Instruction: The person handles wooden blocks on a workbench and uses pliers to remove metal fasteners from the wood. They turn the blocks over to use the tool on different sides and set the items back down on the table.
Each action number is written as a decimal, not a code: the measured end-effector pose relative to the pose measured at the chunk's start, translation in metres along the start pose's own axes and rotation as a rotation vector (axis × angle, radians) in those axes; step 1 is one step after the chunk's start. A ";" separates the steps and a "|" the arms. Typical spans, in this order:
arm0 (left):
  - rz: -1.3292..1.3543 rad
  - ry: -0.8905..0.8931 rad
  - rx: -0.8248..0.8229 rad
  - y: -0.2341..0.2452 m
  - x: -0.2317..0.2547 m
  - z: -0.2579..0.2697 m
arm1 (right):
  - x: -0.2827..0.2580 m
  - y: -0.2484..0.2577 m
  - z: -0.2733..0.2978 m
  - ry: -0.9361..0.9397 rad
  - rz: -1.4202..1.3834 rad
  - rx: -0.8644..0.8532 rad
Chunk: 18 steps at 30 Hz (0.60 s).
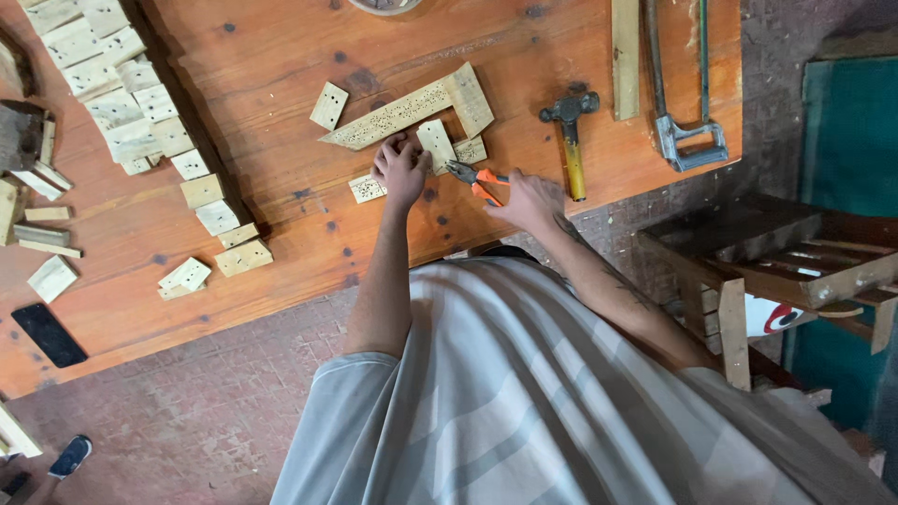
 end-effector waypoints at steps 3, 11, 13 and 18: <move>0.031 0.010 -0.011 0.004 0.004 0.001 | -0.009 0.010 0.001 0.043 0.032 0.046; -0.015 -0.043 -0.002 0.002 -0.001 0.002 | -0.040 0.007 -0.037 0.104 0.331 0.110; 0.013 -0.051 -0.004 0.004 0.001 0.006 | -0.049 -0.013 -0.062 0.157 0.577 0.116; 0.009 -0.053 -0.004 -0.001 -0.005 0.002 | -0.115 -0.017 -0.083 0.046 0.599 -0.115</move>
Point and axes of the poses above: each hand's wrist, its own z-axis away from the middle knuckle, its own y-axis out of the back of the hand, x = y × z, the point moved 2 cm from there along -z, towards the middle knuckle, and after that the axes turned 6 degrees about -y, right-handed, at the moved point
